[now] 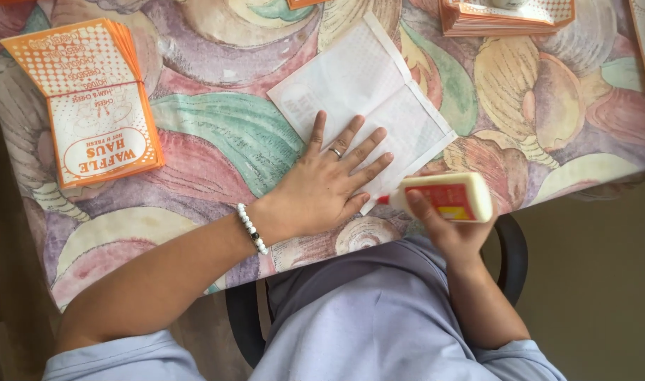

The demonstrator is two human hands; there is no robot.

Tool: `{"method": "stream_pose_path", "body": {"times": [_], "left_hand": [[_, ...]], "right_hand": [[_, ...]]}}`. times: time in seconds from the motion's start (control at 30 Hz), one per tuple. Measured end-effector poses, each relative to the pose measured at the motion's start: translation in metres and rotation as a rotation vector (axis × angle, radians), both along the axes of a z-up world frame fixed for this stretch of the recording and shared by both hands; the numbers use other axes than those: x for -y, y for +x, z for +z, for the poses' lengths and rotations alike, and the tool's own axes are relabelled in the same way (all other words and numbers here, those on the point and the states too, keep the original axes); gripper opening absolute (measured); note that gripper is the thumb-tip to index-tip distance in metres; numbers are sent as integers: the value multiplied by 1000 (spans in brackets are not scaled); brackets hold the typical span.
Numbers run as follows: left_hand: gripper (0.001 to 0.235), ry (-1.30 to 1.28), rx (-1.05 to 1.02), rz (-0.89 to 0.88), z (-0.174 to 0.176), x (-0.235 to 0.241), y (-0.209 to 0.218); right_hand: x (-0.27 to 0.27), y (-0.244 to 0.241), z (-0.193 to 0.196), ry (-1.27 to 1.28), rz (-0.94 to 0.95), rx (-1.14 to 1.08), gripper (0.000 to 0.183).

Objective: Applying glue to paper templates and folding them to assemble paper bags

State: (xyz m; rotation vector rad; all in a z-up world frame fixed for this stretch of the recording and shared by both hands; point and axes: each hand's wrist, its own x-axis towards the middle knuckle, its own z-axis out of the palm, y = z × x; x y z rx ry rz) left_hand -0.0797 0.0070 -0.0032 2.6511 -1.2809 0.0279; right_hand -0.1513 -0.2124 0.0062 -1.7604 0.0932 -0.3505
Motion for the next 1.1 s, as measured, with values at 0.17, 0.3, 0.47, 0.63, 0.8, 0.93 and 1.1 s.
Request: {"method": "stream_pose_path", "body": {"times": [0.17,0.3,0.47,0.63,0.8,0.93,1.1], "left_hand": [[64,26,-5,9,1,1,0],[64,31,21,-1,1,1,0],[65,12,20,9,-2,1,-1],[66,20,25,11,-1,1,0],[64,-25,13,10,-2,1,-1],[66,-23,37,13,0,2,0],[66,-22,29,10,0,1,0]], "right_hand": [[2,1,-3,-27,-58,-17,23],[-14,-10,9,-201,126,62,24],[18,13,-16,-34,-157,53,23],[9,9,-9,-5,-155,80,20],[6,4,-10,-107,-114,27,23],[35,34,-14,31,-279,95,23],[29,38,-2,13,-278,55,25]]}}
